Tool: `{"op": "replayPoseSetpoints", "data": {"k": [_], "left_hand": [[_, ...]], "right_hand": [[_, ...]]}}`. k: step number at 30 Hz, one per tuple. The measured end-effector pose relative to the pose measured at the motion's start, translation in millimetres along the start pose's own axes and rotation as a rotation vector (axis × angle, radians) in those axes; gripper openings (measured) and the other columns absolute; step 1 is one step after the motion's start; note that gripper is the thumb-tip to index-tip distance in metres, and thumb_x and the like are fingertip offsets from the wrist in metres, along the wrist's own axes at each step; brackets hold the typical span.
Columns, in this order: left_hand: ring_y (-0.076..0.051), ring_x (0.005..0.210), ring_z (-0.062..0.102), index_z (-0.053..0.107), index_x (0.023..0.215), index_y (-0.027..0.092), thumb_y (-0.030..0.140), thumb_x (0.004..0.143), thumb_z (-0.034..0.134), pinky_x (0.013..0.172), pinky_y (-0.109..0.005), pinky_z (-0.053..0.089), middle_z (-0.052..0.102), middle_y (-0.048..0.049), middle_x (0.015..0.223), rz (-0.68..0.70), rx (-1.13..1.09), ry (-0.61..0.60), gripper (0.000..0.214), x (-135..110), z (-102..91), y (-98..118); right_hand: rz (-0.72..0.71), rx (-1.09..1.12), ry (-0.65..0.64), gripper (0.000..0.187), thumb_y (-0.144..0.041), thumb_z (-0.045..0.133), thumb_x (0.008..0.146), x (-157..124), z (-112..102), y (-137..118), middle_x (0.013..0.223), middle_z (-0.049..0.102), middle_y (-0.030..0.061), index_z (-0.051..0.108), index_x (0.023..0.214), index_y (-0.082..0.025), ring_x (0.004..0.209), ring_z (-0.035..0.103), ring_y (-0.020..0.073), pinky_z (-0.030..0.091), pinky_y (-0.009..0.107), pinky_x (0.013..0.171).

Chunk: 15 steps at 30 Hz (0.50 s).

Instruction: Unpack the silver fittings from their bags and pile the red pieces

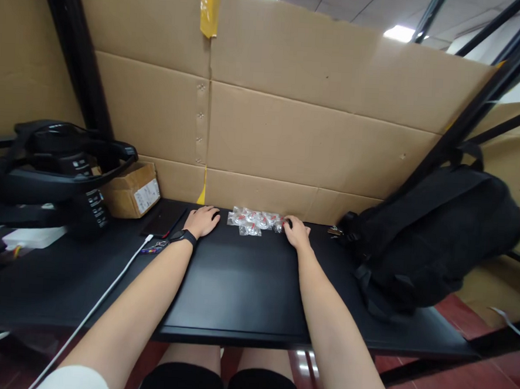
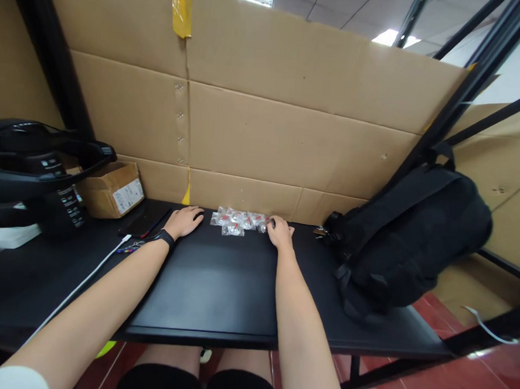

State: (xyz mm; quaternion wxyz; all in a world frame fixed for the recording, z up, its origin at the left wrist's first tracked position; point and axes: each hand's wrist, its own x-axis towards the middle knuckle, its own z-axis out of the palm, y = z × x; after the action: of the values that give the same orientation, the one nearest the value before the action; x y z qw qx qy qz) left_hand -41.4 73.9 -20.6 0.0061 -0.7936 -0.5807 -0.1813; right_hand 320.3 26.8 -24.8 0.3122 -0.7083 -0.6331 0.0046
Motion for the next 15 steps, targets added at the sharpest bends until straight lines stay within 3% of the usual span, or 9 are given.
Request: {"op": "replayPoseSetpoints", "data": {"k": [5, 11, 15], "left_hand": [[-0.026, 0.134, 0.048, 0.06, 0.131, 0.025, 0.045, 0.098, 0.033, 0.107, -0.043, 0.039, 0.055, -0.0078, 0.144, 0.015, -0.008, -0.003, 0.048, -3, -1.5, 2], [-0.028, 0.135, 0.046, 0.057, 0.134, 0.026, 0.046, 0.097, 0.035, 0.109, -0.046, 0.037, 0.053, -0.0079, 0.146, -0.017, -0.007, -0.024, 0.048, -5, -1.7, 7], [-0.028, 0.134, 0.046, 0.057, 0.135, 0.025, 0.045, 0.097, 0.037, 0.109, -0.045, 0.037, 0.052, -0.0075, 0.148, -0.023, 0.006, -0.039, 0.047, -5, -4.2, 10]], "right_hand": [[0.003, 0.054, -0.059, 0.037, -0.025, 0.047, 0.088, 4, -2, 7, 0.124, 0.068, 0.0022, 0.066, 0.12, -0.03, 0.116, 0.058, 0.0235, 0.038, 0.04, 0.099], [-0.08, -0.087, -0.234, 0.048, -0.026, 0.063, 0.077, -1, -8, 2, 0.136, 0.06, 0.0056, 0.064, 0.125, -0.033, 0.122, 0.053, 0.0312, 0.039, 0.047, 0.096], [-0.046, -0.127, -0.224, 0.038, -0.028, 0.063, 0.081, -2, -14, -3, 0.122, 0.068, 0.0062, 0.067, 0.118, -0.03, 0.114, 0.058, 0.03, 0.04, 0.045, 0.093]]}}
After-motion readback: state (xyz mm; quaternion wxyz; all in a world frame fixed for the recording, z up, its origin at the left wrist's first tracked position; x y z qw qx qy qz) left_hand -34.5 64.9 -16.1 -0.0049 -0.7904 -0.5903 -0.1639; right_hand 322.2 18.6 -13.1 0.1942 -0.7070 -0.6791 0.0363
